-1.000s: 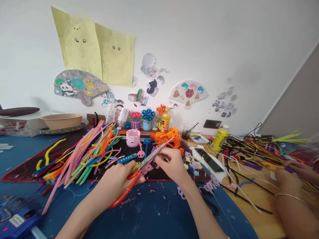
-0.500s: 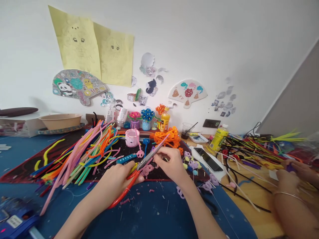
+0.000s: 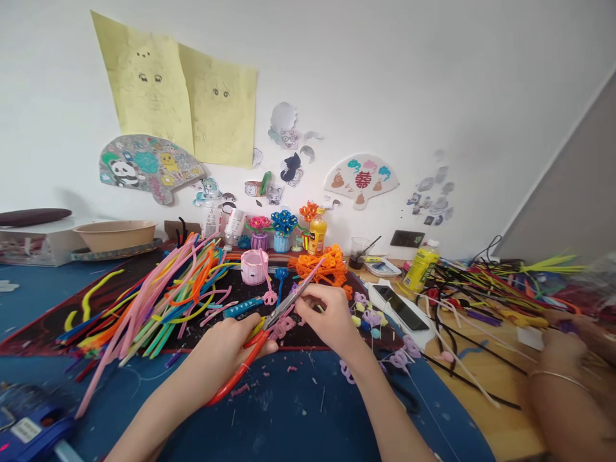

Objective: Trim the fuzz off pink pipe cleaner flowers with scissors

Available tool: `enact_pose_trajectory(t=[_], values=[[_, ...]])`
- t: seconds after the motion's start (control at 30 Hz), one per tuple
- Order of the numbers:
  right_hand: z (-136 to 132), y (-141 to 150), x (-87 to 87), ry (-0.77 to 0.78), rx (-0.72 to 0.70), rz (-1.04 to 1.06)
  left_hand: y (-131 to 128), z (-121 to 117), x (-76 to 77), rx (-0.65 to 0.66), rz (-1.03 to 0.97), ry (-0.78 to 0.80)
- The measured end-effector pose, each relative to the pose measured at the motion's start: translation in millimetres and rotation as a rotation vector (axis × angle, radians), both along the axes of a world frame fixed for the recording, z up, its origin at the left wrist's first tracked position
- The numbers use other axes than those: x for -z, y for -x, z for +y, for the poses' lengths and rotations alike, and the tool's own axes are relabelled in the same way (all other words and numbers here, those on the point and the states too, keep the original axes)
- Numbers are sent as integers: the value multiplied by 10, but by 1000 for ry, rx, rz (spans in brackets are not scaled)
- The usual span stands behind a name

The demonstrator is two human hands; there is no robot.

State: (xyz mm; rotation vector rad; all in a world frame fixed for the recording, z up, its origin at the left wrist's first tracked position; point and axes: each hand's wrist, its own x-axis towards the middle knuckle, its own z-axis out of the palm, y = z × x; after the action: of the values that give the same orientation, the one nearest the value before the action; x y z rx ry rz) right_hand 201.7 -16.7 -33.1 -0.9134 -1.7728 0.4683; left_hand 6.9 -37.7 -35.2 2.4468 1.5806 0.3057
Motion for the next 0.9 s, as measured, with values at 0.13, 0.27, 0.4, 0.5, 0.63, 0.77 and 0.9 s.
enact_pose_trajectory(t=[0.13,0.27,0.4,0.5,0.63,0.77,0.9], values=[[-1,-4,6,0,4,1,14,18,42,1,23,-14],[-5,5,2,11,-5,1,30,29,78,10,46,-14],[-14,35,-12,8,-19,-32,18,11,70,25,39,-36],[-18,48,-15,2,-24,-46,3,-2,41,16,24,-28],[-16,44,-9,1,-20,-34,8,6,31,-5,36,-11],[-15,42,-7,4,-20,-21,22,34,59,-4,31,-13],[-19,43,-14,4,-19,-26,16,46,48,-9,40,-19]])
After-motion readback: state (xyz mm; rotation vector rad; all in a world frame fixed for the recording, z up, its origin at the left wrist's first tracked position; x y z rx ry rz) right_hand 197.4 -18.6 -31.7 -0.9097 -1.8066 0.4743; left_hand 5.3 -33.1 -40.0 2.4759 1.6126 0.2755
